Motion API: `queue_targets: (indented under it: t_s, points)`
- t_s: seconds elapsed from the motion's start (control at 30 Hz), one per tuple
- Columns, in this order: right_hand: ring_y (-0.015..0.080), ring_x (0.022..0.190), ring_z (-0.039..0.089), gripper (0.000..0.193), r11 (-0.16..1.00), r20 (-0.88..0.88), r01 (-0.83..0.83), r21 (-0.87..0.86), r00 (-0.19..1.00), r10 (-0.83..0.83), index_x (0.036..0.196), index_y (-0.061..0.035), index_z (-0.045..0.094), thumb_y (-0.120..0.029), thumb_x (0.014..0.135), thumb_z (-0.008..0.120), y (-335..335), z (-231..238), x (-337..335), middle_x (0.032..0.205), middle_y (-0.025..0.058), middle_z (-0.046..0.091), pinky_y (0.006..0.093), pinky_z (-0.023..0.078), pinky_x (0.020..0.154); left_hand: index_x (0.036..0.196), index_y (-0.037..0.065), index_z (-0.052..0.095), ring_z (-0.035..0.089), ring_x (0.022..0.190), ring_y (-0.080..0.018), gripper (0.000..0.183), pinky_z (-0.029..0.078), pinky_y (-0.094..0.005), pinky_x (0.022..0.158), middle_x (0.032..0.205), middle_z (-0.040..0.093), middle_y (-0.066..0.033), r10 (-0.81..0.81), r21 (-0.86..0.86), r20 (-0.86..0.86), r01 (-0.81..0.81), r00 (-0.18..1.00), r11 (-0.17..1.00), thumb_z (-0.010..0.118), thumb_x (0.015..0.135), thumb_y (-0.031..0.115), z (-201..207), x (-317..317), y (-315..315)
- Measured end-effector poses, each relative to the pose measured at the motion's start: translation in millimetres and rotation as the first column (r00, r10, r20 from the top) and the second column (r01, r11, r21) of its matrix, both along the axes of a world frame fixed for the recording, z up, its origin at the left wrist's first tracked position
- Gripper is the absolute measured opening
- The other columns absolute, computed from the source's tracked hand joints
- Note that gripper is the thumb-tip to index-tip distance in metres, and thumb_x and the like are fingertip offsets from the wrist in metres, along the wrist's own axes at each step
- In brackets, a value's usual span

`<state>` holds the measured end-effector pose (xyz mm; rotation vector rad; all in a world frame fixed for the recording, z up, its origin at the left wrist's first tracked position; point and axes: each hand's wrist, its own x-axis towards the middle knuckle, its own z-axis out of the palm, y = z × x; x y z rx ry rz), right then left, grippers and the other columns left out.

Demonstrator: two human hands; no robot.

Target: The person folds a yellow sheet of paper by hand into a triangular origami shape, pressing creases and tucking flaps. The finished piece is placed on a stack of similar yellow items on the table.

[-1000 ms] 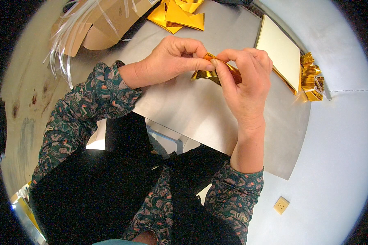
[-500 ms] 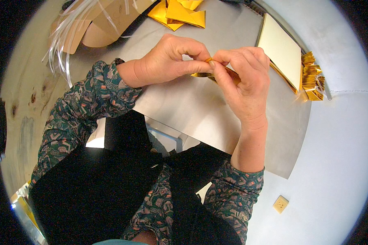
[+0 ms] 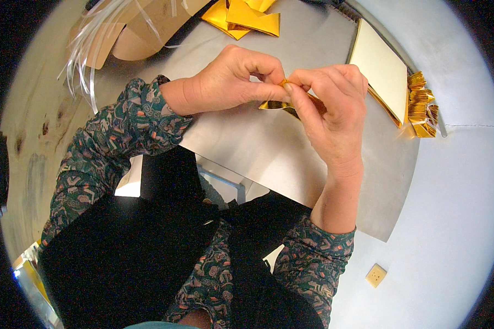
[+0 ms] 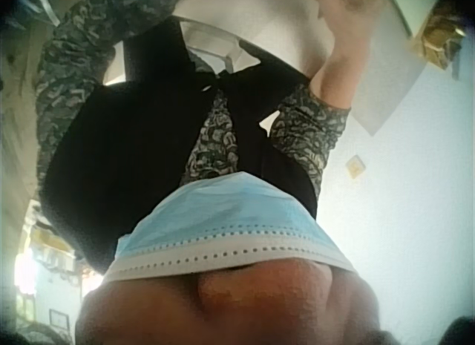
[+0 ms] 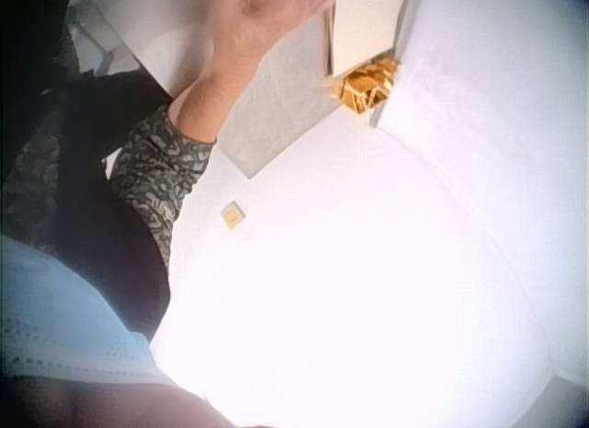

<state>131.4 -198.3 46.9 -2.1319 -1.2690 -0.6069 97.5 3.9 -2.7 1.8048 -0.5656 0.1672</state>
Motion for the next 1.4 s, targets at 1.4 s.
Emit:
queue_targets:
  t_s: [1.4]
  points:
    - [0.0126,0.080,0.055,0.011,0.993,-0.402,0.024,0.118,0.915,0.025,0.097,-0.0050,0.071,-0.003,0.086,0.073,-12,1,-1,0.081,0.0013,0.064,0.0258,0.045,0.070,0.096,0.002,0.071,0.060,0.082,-0.0049,0.015,0.049,-0.0213,0.072,0.085,0.068,0.0008,-0.081,-0.132,-0.047,0.074,0.996,0.988,0.071,0.096,0.017,8,0,1]
